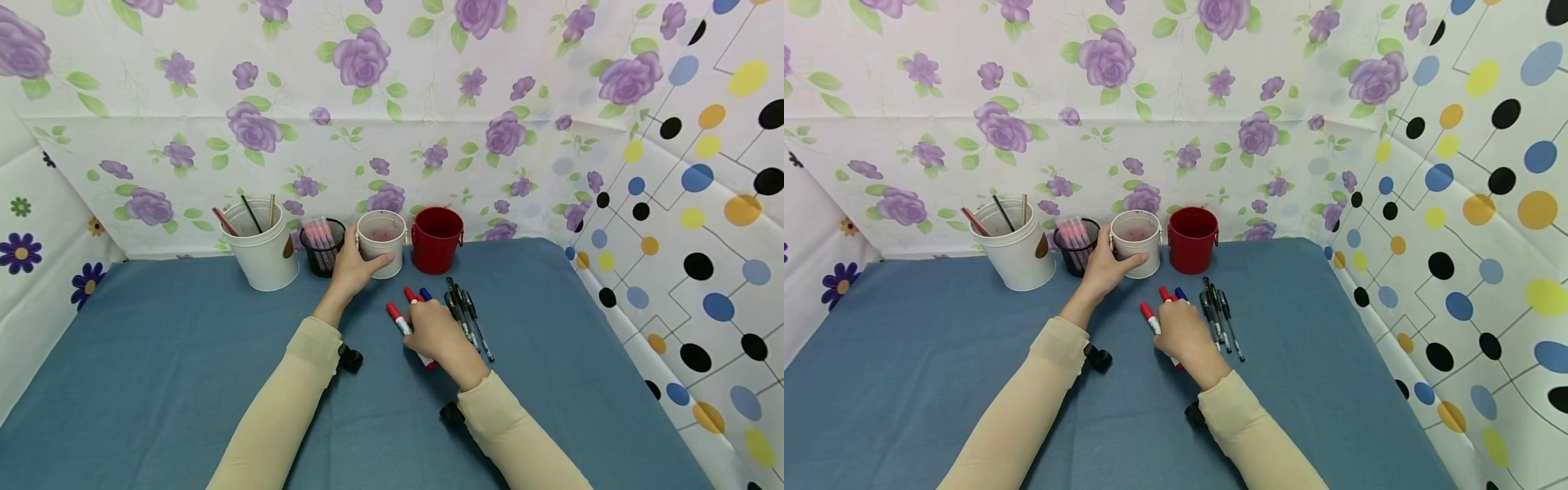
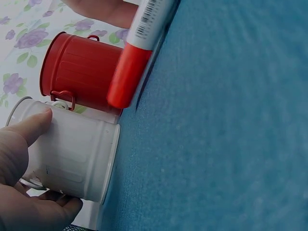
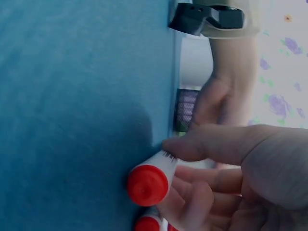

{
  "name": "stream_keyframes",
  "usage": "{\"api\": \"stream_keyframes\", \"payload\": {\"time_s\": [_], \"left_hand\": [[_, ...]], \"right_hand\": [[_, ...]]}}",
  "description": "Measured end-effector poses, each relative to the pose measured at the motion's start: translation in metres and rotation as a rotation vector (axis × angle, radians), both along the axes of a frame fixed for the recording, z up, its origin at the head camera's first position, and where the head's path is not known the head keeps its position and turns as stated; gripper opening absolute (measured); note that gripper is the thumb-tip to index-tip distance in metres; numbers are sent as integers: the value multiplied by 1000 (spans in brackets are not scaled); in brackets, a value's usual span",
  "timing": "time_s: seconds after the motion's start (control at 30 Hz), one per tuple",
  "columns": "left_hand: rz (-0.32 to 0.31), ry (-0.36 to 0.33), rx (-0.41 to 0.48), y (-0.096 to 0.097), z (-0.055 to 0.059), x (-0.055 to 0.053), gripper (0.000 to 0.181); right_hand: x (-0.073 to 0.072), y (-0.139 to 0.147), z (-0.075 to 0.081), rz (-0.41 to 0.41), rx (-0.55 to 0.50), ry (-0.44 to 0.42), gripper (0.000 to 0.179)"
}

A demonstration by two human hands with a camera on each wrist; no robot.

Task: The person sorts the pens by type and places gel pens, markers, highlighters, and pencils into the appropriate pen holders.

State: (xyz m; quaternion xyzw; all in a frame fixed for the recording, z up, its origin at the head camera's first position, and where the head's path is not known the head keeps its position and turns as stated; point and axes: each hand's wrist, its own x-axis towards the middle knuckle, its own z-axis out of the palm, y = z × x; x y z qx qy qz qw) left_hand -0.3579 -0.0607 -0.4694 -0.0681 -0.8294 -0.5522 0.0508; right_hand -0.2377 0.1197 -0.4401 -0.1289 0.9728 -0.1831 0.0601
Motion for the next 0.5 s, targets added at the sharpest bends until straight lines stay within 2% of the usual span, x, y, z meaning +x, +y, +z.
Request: {"api": "stream_keyframes", "payload": {"time_s": [0.23, 0.37, 0.5], "left_hand": [[-6, 6, 5, 0, 1, -1, 98], [-2, 5, 4, 0, 1, 0, 98], [4, 12, -5, 0, 1, 1, 98]], "right_hand": [[-6, 16, 12, 1, -188, -55, 27], [-11, 29, 19, 5, -287, -7, 25], [-14, 39, 25, -21, -367, 78, 28]]}}
